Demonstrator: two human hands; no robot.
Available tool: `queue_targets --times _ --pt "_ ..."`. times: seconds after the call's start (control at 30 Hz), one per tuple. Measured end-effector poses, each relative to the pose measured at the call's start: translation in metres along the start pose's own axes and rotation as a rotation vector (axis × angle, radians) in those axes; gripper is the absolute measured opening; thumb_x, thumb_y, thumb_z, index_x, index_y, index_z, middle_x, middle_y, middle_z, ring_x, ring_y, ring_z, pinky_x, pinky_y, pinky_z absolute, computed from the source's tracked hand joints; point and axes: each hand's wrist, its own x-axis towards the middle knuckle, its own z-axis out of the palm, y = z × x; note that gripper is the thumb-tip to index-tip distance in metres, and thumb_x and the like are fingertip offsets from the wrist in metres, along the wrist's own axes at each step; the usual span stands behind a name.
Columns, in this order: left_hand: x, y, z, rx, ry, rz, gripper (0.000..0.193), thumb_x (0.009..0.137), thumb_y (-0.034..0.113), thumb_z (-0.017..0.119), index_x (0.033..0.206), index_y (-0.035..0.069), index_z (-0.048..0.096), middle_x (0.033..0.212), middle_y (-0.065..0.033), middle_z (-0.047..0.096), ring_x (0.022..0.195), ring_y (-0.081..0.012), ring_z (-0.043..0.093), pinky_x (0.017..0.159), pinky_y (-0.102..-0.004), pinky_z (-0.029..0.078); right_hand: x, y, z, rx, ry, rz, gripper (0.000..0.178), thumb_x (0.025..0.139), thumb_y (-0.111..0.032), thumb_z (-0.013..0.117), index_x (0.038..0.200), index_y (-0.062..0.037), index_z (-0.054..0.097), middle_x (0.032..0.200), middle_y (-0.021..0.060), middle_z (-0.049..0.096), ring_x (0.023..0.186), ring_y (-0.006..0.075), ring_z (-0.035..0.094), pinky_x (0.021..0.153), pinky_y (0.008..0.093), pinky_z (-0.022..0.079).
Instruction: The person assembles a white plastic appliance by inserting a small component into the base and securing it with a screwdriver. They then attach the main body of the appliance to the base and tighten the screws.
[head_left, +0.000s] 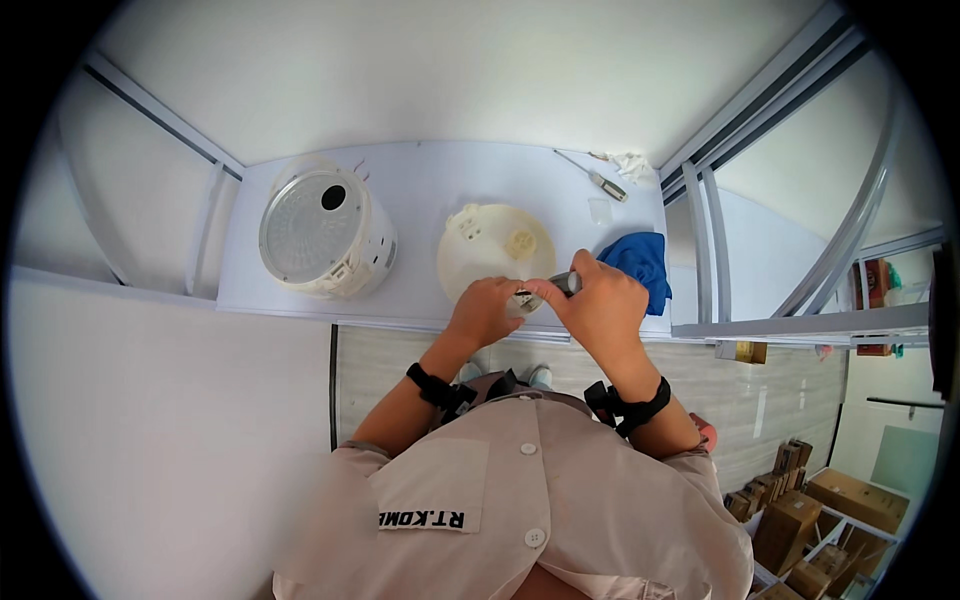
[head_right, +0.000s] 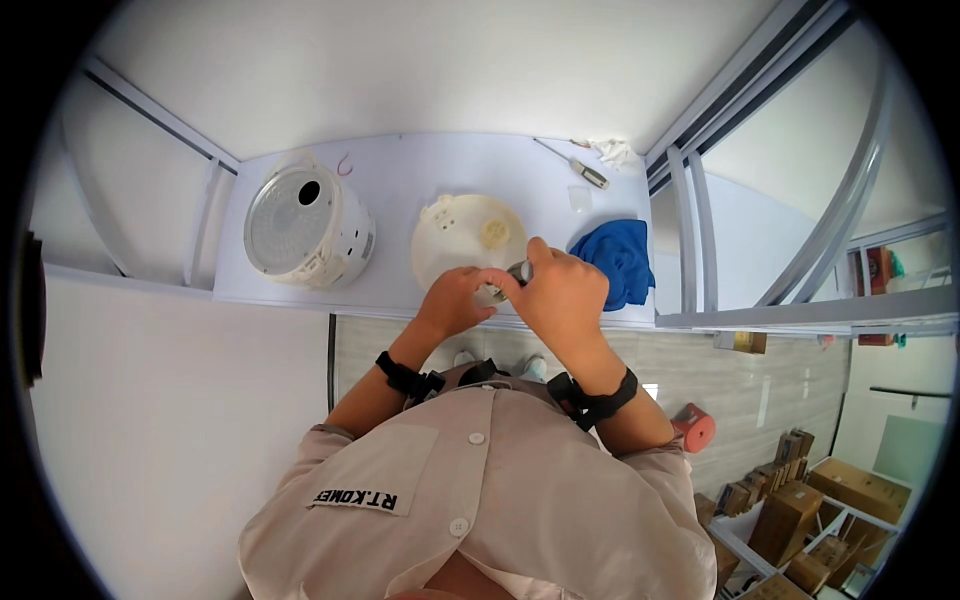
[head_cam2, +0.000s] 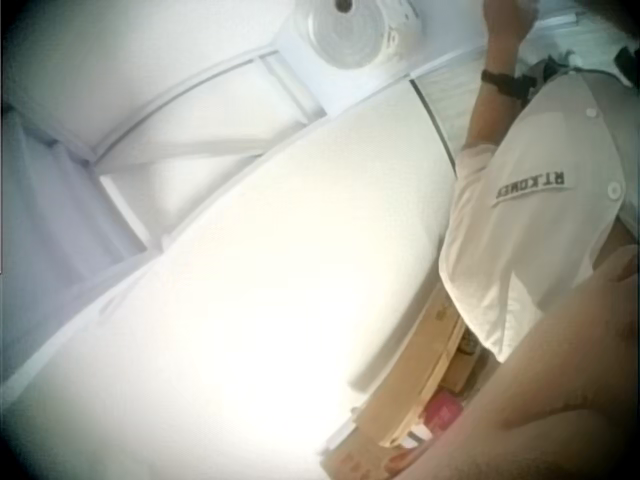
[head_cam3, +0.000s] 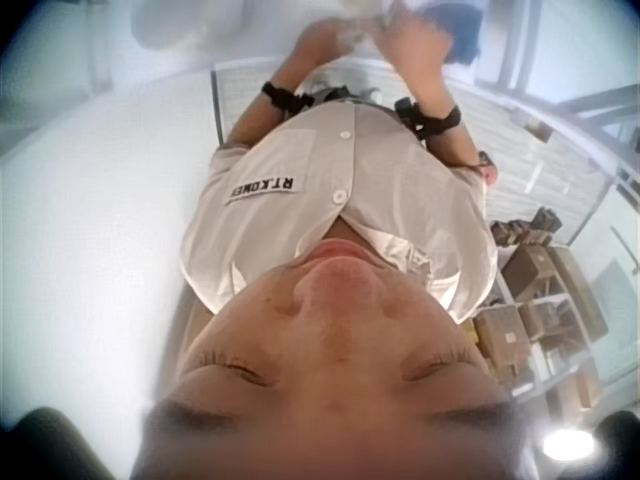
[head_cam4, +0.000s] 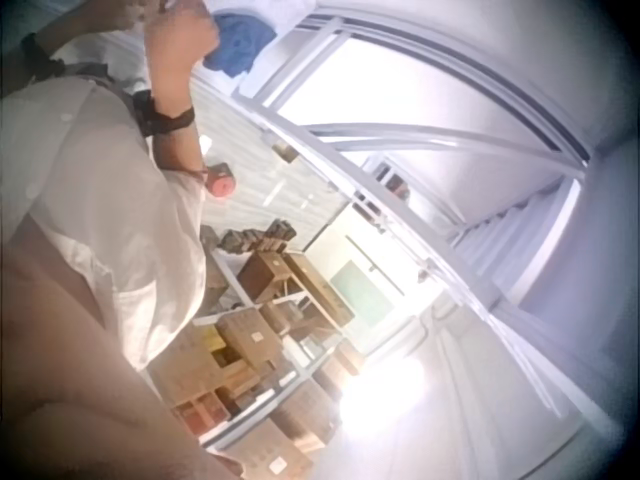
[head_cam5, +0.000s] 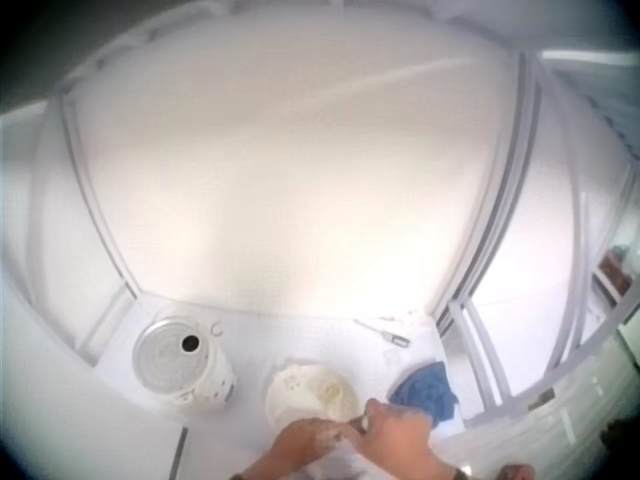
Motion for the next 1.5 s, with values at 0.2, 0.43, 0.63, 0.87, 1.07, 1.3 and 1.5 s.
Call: queue_targets --times 0.2,0.43,0.63,0.87,1.07,1.3,1.5 --pt "0.009 -0.012 0.008 0.043 -0.016 -0.031 0.044 0.071 0.028 0.087 0.110 0.010 0.077 0.101 -0.0125 0.077 0.098 -0.0358 0.071 0.089 -0.0477 0.056 0.008 -0.009 -0.015 0.232 0.028 -0.168 0.046 0.087 -0.036 0.081 0.112 -0.0038 0.061 0.101 0.0163 0.062 0.082 0.0348 0.068 0.064 0.0409 0.054" --pt "0.012 -0.004 0.012 0.144 0.051 -0.008 0.042 0.070 0.035 0.088 0.104 0.012 0.080 0.094 -0.0108 0.078 0.088 -0.0354 0.072 0.080 -0.0471 0.058 0.008 -0.012 -0.011 0.259 -0.080 -0.083 0.043 0.086 -0.017 0.080 0.122 -0.0046 0.059 0.099 0.0158 0.063 0.079 0.0359 0.069 0.061 0.0427 0.053" --pt "0.006 -0.005 0.007 0.076 0.129 0.015 0.038 0.072 0.036 0.089 0.101 0.013 0.079 0.091 -0.0092 0.078 0.085 -0.0352 0.073 0.078 -0.0453 0.059 0.014 -0.009 -0.016 -0.106 -0.321 0.048 0.046 0.087 -0.029 0.081 0.121 -0.0058 0.061 0.087 0.0125 0.065 0.068 0.0317 0.068 0.053 0.0399 0.051" --pt "0.013 0.001 0.004 0.033 0.051 -0.039 0.040 0.067 0.034 0.088 0.100 0.011 0.079 0.096 -0.0091 0.079 0.090 -0.0328 0.074 0.080 -0.0448 0.059 0.007 -0.005 -0.012 0.176 -0.002 -0.287 0.041 0.088 -0.028 0.080 0.117 -0.0070 0.059 0.085 0.0113 0.065 0.069 0.0306 0.070 0.052 0.0398 0.051" --pt "0.011 -0.007 0.005 -0.011 0.073 -0.005 0.042 0.066 0.034 0.087 0.100 0.010 0.078 0.096 -0.0096 0.079 0.091 -0.0330 0.074 0.080 -0.0450 0.059 0.018 -0.022 -0.030 -0.134 -0.525 0.174 0.041 0.089 -0.026 0.079 0.118 -0.0058 0.057 0.097 0.0160 0.061 0.076 0.0338 0.069 0.055 0.0393 0.052" --pt "0.011 -0.008 0.009 -0.023 0.125 0.046 0.039 0.066 0.031 0.086 0.098 0.009 0.077 0.093 -0.0103 0.078 0.086 -0.0346 0.073 0.075 -0.0456 0.059 0.003 -0.011 -0.021 0.096 -0.105 -0.177 0.041 0.092 -0.029 0.078 0.118 -0.0049 0.057 0.091 0.0160 0.067 0.072 0.0318 0.070 0.054 0.0397 0.052" --pt "0.010 -0.011 0.009 -0.038 0.125 0.045 0.038 0.067 0.031 0.085 0.097 0.010 0.076 0.091 -0.0114 0.077 0.085 -0.0353 0.073 0.073 -0.0470 0.058 0.009 -0.037 -0.024 -0.106 -0.324 0.132 0.039 0.090 -0.025 0.078 0.115 -0.0047 0.056 0.095 0.0168 0.066 0.075 0.0346 0.069 0.056 0.0419 0.052"
